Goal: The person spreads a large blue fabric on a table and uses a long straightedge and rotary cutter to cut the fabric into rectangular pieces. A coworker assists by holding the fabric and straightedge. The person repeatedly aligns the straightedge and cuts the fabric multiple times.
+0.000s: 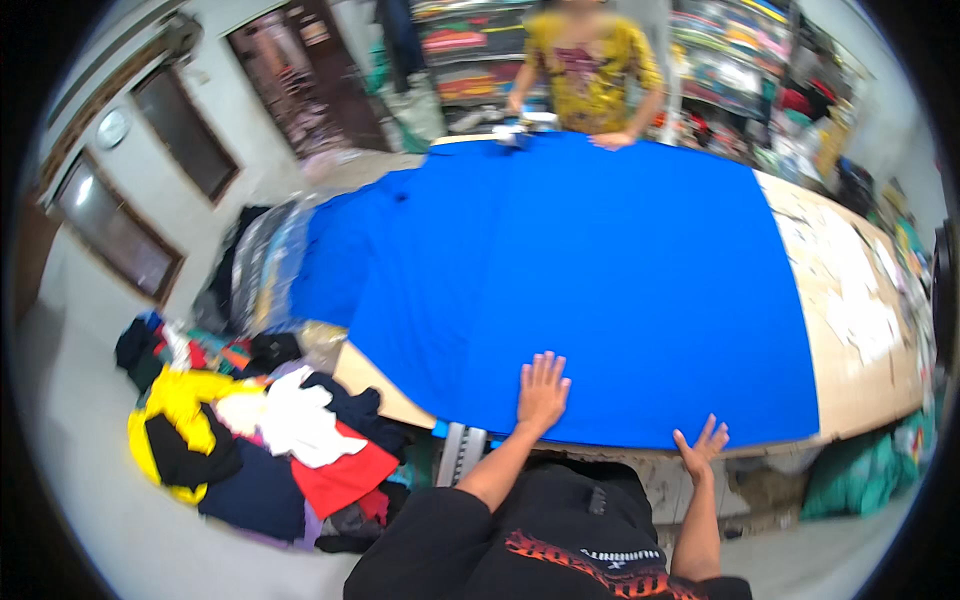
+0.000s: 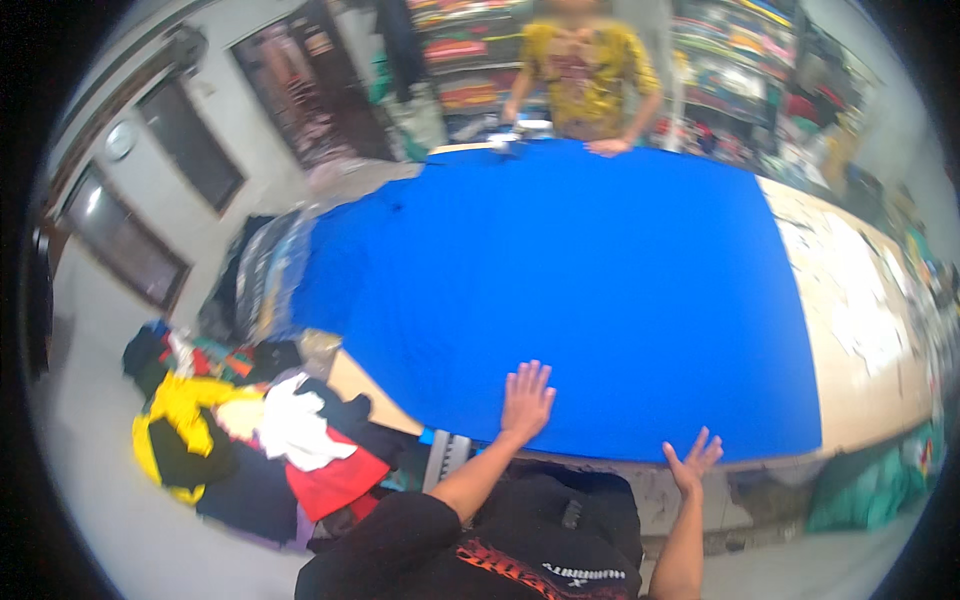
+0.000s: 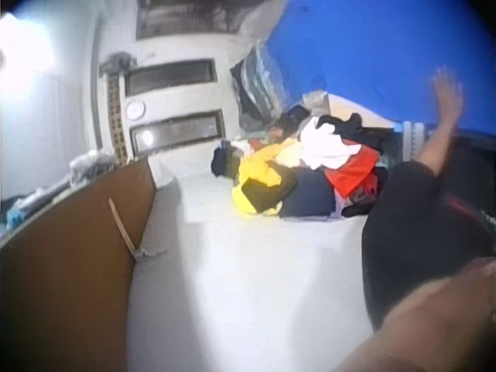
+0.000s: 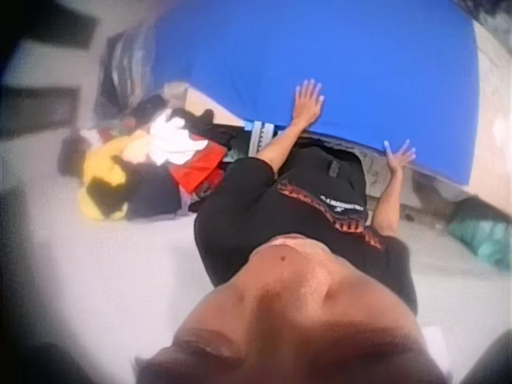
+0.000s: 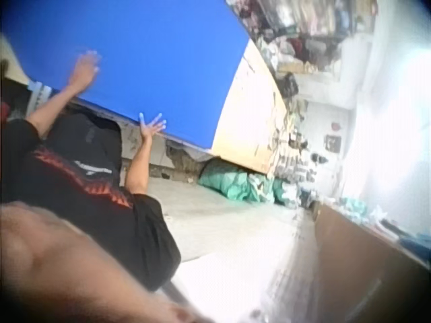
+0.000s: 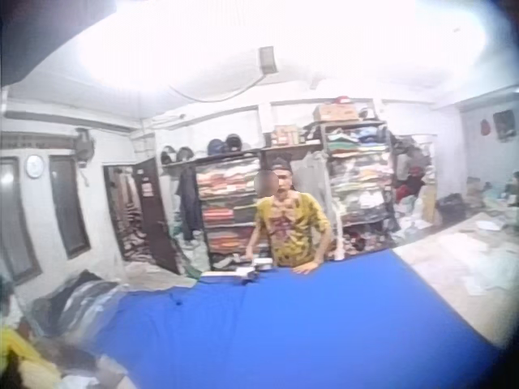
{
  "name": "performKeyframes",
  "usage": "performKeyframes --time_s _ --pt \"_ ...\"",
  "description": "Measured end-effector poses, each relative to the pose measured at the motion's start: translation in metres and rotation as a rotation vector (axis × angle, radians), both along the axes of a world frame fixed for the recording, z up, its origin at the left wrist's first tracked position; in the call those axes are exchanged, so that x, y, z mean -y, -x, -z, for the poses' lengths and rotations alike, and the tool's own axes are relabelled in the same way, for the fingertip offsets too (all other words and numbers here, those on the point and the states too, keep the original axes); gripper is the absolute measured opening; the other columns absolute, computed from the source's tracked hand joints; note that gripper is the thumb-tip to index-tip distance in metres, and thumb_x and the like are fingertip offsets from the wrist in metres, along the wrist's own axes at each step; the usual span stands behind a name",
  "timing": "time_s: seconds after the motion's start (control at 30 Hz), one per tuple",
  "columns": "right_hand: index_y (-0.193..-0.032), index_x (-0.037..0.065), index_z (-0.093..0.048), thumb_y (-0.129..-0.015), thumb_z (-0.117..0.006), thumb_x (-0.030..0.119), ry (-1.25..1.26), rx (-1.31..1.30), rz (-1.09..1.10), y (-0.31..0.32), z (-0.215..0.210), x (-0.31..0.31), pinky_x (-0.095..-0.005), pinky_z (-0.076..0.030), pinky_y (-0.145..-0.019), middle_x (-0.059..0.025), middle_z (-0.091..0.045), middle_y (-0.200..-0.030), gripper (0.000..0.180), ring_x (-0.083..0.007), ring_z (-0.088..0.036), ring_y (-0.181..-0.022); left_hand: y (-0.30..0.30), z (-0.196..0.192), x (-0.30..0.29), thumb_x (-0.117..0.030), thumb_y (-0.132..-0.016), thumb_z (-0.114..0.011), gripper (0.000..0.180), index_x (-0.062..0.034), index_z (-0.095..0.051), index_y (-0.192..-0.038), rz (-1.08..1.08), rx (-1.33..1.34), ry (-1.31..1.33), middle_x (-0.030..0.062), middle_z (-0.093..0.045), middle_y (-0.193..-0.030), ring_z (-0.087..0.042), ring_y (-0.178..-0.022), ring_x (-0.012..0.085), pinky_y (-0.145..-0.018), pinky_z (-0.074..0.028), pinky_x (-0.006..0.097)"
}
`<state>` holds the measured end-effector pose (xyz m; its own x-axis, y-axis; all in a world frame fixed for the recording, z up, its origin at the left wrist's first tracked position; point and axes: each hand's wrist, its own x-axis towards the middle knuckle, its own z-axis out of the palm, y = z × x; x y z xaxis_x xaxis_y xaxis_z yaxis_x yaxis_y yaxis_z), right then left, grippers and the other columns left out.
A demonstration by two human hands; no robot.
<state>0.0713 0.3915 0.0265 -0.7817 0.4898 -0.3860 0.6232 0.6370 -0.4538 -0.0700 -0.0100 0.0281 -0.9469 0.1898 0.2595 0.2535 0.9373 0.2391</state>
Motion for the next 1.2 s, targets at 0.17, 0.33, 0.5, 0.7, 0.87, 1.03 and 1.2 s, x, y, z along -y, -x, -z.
performKeyframes --time_s 0.17,0.33,0.5,0.7,0.87,1.03,1.2 --pt "-0.17 0.024 0.003 -0.084 -0.076 0.069 0.0 -0.072 0.021 0.001 0.015 0.003 -0.0674 -0.001 -0.124 -0.0217 0.023 -0.172 0.125 -0.0463 0.023 -0.156 0.0 -0.003 0.003 -0.033 -0.108 -0.048 0.044 -0.0106 -0.056 -0.145 -0.008 -0.071 -0.217 0.0159 -0.05 -0.155 -0.04 -0.149 0.0339 -0.124 -0.025 0.054" --pt "-0.17 0.027 0.003 -0.084 -0.076 0.068 0.065 -0.027 0.053 0.007 -0.011 0.009 -0.0643 -0.006 -0.126 -0.0184 0.027 -0.171 0.124 -0.0425 0.026 -0.157 0.013 -0.011 0.015 -0.021 -0.108 -0.053 0.024 -0.004 -0.064 -0.095 -0.448 -0.07 -1.26 0.0114 -0.069 -0.099 -0.068 -0.086 0.0223 -0.074 -0.056 0.035" --pt "-0.17 0.026 0.003 -0.083 -0.077 0.068 0.018 -0.048 0.062 0.002 -0.011 0.007 -0.0641 -0.006 -0.126 -0.0189 0.027 -0.171 0.125 -0.043 0.026 -0.156 0.025 -0.042 0.053 -0.033 -0.109 -0.05 0.037 -0.0141 -0.047 -0.077 -0.574 0.014 -1.97 0.0003 -0.048 -0.071 -0.045 -0.061 0.0097 -0.051 -0.036 0.026" --pt "-0.17 0.023 0.001 -0.083 -0.077 0.068 0.054 -0.093 0.05 0.002 -0.011 0.01 -0.0645 -0.005 -0.126 -0.0214 0.022 -0.172 0.125 -0.0452 0.023 -0.157 0.013 -0.042 0.101 -0.035 -0.108 -0.044 0.043 -0.001 -0.055 -0.133 -0.902 -0.182 -1.622 0.016 -0.064 -0.123 -0.062 -0.107 0.0255 -0.095 -0.05 0.039" --pt "-0.17 0.022 0.002 -0.083 -0.078 0.067 -0.017 -0.095 0.036 0.003 -0.002 0.008 -0.0663 -0.006 -0.125 -0.0215 0.023 -0.171 0.127 -0.0468 0.023 -0.156 -0.075 -0.052 0.131 -0.052 -0.111 -0.036 0.075 -0.0025 -0.022 -0.165 -0.821 0.15 -1.771 0.0203 -0.022 -0.172 -0.026 -0.158 0.0326 -0.129 -0.016 0.045" --pt "-0.169 0.022 0.003 -0.082 -0.077 0.069 -0.013 -0.086 0.036 0.002 -0.005 0.007 -0.0676 -0.007 -0.125 -0.0224 0.023 -0.171 0.127 -0.0493 0.022 -0.156 -0.167 -0.093 0.133 -0.058 -0.103 -0.046 0.066 -0.0116 -0.048 -0.15 -1.028 0.237 -1.749 0.0019 -0.053 -0.151 -0.049 -0.134 0.0158 -0.118 -0.027 0.037" --pt "-0.169 0.02 0.004 -0.083 -0.076 0.07 -0.076 -0.107 0.003 0.001 0.01 -0.002 -0.068 -0.007 -0.124 -0.023 0.024 -0.171 0.128 -0.0493 0.024 -0.155 -0.239 -0.094 0.136 -0.049 -0.104 -0.05 0.052 -0.006 -0.062 -0.131 -1.394 0.138 -1.519 0.0065 -0.067 -0.127 -0.063 -0.114 0.0204 -0.097 -0.046 0.035"
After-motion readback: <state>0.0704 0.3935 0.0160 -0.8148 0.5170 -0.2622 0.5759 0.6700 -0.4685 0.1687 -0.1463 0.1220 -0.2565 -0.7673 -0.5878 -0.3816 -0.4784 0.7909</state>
